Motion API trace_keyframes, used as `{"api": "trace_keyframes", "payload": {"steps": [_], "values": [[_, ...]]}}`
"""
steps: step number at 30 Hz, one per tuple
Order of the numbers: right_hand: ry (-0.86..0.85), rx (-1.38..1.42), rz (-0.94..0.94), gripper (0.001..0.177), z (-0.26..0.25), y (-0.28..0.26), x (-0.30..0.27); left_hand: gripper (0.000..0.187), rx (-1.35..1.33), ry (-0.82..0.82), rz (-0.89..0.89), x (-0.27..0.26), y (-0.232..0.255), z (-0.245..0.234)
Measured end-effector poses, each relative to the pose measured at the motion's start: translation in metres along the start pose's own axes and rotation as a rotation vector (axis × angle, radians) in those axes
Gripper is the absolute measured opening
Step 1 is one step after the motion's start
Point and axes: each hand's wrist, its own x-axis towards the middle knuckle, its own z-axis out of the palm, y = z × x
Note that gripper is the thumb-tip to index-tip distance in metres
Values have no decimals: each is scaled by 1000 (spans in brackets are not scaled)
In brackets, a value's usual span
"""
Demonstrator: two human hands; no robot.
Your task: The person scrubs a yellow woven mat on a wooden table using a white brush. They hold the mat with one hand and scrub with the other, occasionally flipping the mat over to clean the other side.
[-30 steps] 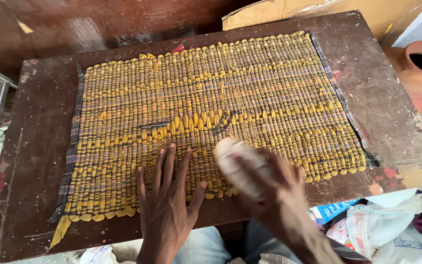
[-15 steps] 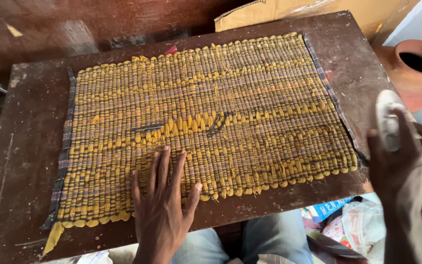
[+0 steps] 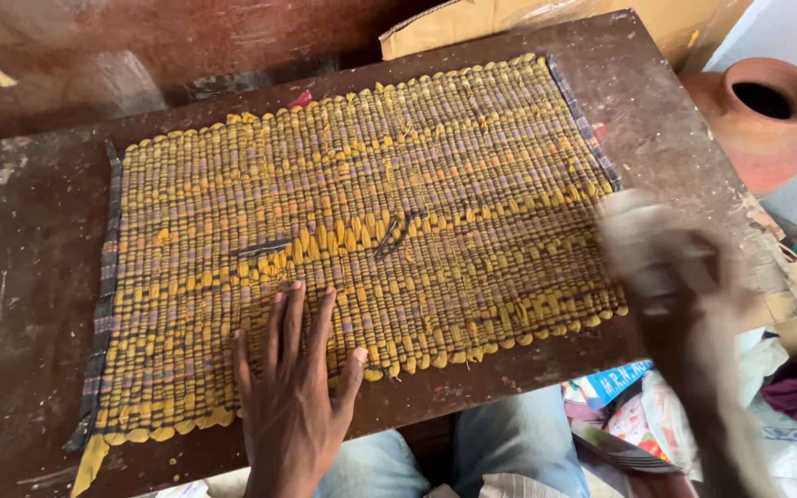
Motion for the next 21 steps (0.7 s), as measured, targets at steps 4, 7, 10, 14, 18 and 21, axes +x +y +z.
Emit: {"api": "trace_keyframes", "payload": {"steps": [4, 7, 10, 14, 18, 21], "values": [[155, -535, -197, 45, -44, 22, -3, 70, 15, -27, -15, 2, -1, 0], [115, -513, -185, 46, -50, 27, -18, 70, 28, -60, -27, 0, 0, 0], [104, -525, -196, 47, -53, 28, -27, 70, 8, -38, -11, 1, -1, 1], [145, -516, -237, 49, -48, 28, -7, 70, 85, -19, -1, 8, -3, 3], [152, -476, -229, 50, -47, 28, 0, 71, 49, -37, -21, 5, -2, 1], [163, -374, -200, 52, -51, 22, 2, 71, 42, -58, -25, 3, -1, -1]]}}
